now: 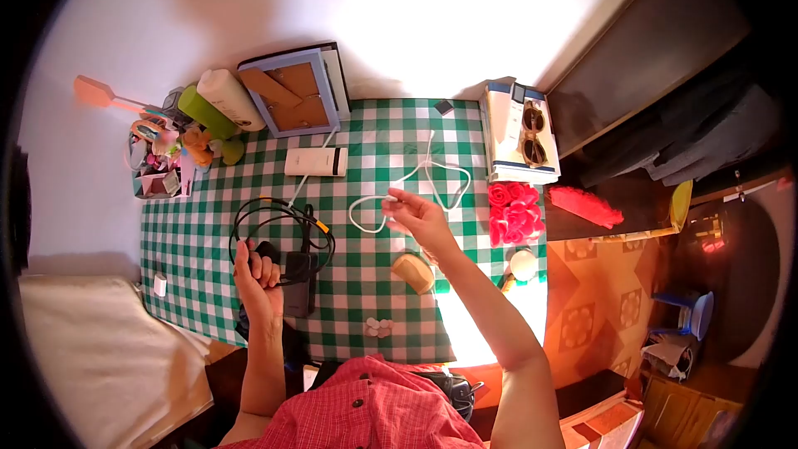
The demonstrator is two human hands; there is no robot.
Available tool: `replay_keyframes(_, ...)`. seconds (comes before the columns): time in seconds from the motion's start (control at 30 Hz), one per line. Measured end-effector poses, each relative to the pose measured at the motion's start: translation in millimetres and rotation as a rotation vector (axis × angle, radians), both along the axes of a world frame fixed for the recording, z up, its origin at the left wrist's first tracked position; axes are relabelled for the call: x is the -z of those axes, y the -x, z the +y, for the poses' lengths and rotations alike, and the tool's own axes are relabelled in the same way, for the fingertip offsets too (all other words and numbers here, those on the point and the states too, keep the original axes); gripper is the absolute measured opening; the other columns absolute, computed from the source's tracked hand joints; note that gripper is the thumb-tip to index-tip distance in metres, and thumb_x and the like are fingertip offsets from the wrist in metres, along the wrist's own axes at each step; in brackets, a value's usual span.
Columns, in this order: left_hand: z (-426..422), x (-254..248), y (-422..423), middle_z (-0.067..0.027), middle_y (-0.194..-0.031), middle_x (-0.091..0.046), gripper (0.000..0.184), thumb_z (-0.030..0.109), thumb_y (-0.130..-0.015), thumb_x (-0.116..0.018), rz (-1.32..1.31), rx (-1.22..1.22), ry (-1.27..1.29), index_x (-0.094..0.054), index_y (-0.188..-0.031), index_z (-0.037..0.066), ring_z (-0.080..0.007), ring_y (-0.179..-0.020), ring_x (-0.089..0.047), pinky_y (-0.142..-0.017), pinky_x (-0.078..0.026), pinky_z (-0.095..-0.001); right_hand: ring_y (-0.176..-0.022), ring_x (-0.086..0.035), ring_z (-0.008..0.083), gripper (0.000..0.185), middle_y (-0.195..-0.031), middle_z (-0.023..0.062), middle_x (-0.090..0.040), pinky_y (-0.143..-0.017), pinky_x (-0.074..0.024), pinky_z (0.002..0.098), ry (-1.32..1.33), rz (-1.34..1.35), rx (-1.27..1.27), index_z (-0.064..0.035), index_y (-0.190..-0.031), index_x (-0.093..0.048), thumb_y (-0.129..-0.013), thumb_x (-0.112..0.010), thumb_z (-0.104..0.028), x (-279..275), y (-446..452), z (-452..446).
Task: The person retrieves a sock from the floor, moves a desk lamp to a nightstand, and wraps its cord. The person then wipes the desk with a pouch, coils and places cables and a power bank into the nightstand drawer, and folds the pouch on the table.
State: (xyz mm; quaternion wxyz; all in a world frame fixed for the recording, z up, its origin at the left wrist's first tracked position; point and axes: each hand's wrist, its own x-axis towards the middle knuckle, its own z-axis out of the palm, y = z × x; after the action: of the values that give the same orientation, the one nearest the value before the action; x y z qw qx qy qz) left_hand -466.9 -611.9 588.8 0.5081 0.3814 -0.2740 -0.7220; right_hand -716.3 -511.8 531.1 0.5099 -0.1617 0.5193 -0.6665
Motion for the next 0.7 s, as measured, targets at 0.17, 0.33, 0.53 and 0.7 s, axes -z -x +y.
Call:
replay_keyframes(0.17, -1.7, -0.3, -4.9, 0.0064, -0.053, -0.025, 0.022, 0.028, -0.091, -0.055, -0.049, -0.063, 0.013, -0.056, -0.091, 0.006, -0.0045, -0.043, -0.02, -0.04, -0.019, -0.0215, -0.07, -0.066, 0.0172, 0.022, -0.072, 0.011, -0.066, -0.066, -0.0508, 0.0267, -0.262, 0.764, 0.023, -0.0023, -0.093, -0.067, -0.081, -0.063, -0.02, 4.4, 26.4, -19.5)
replay_keyframes(0.33, 2.7, 3.5, -1.2, 0.0059, -0.052, -0.026, 0.021, 0.028, -0.09, -0.055, -0.039, -0.077, -0.037, -0.054, -0.087, 0.007, -0.0047, -0.042, -0.021, -0.04, -0.02, -0.0219, -0.063, -0.061, 0.0253, 0.023, -0.069, 0.0101, -0.064, -0.061, -0.0473, 0.0366, -0.405, 1.27, 0.021, -0.0086, -0.082, -0.069, -0.076, -0.068, -0.031, 36.2, 33.7, -38.7)
replay_keyframes(0.53, 5.9, 4.0, 5.2, 0.0056, -0.051, -0.03, 0.021, 0.027, -0.09, -0.057, -0.05, -0.097, -0.081, -0.052, -0.086, 0.007, -0.0047, -0.041, -0.025, -0.04, -0.021, -0.0221, -0.075, -0.061, 0.035, 0.026, -0.074, 0.0168, -0.063, -0.066, -0.0486, 0.0403, -0.604, 1.189, -0.044, -0.0048, -0.079, -0.066, -0.07, -0.071, -0.028, 62.6, 18.8, -70.9)
replay_keyframes(0.7, 6.5, -6.7, -0.5, 0.004, -0.054, -0.041, 0.02, 0.027, -0.09, -0.057, -0.093, -0.136, -0.042, -0.051, -0.09, 0.008, -0.0042, -0.041, -0.027, -0.04, -0.022, -0.0216, -0.076, -0.062, 0.0339, 0.021, -0.077, 0.0158, -0.064, -0.067, -0.0489, 0.0398, -0.642, 1.283, -0.194, -0.0048, -0.079, -0.063, -0.072, -0.068, -0.024, 54.0, 25.8, -72.3)
